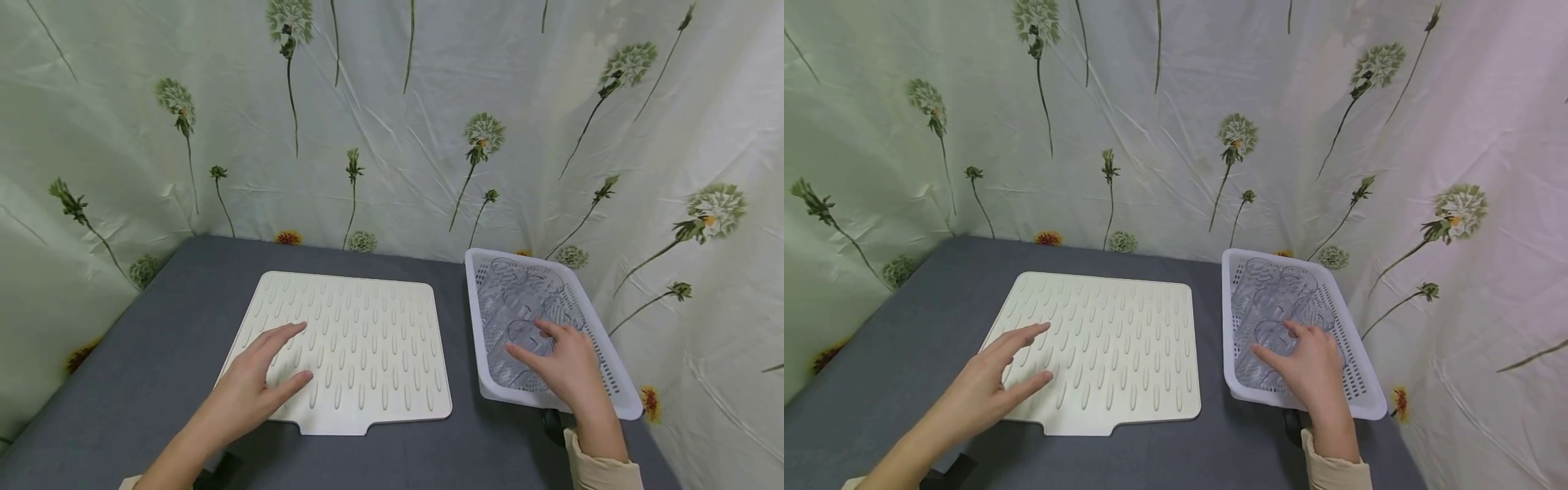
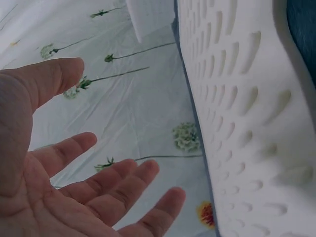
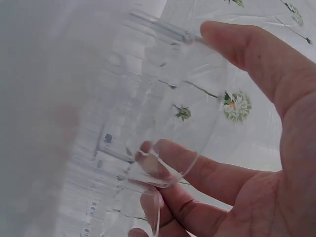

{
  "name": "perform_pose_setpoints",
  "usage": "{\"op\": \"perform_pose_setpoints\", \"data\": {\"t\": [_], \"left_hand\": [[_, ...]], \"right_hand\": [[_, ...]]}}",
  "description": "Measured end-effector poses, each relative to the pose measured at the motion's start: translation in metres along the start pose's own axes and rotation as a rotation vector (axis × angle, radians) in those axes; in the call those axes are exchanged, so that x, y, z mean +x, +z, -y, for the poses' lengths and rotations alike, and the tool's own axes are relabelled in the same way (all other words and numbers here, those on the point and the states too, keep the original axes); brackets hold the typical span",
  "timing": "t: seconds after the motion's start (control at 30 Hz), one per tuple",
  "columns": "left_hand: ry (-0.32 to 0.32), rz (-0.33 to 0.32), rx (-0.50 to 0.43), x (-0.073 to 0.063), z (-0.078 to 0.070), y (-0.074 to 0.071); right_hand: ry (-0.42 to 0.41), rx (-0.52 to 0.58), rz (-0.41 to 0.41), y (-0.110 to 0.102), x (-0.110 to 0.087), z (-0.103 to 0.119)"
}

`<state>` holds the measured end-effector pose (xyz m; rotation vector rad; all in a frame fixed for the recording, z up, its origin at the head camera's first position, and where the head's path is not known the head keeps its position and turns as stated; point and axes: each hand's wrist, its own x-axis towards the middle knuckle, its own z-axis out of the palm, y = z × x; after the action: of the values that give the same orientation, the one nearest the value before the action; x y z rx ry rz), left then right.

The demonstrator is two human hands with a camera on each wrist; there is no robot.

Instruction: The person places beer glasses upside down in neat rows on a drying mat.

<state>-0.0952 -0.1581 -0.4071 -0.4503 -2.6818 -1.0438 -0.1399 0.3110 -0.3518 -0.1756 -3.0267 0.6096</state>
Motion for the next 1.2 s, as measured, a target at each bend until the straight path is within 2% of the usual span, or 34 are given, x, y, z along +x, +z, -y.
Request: {"op": "perform_pose_setpoints", "data": {"t": [0.2,0.33,0.6,1.0,1.2], "left_hand": [[0.025,-0.012,-0.051,0.002,0.000,0.006],[0.019,-0.007,-0.082,0.003,-0.001,0.010],[0.037,0.005,-0.119,0.007,-0.002,0.015],[0.029,0.046,-0.224,0.012,-0.005,0.021],[0.033,0.048,-0.257,0.016,-0.005,0.026]], "right_hand": [[0.021,0.041,-0.033,-0.001,-0.002,0.000],[0.022,0.085,-0.070,-0.001,-0.003,0.000],[0.086,0.148,-0.113,-0.007,-0.009,0.003],[0.081,0.251,-0.266,-0.019,-0.024,0.010],[0.114,0.321,-0.304,-0.028,-0.031,0.013]]}}
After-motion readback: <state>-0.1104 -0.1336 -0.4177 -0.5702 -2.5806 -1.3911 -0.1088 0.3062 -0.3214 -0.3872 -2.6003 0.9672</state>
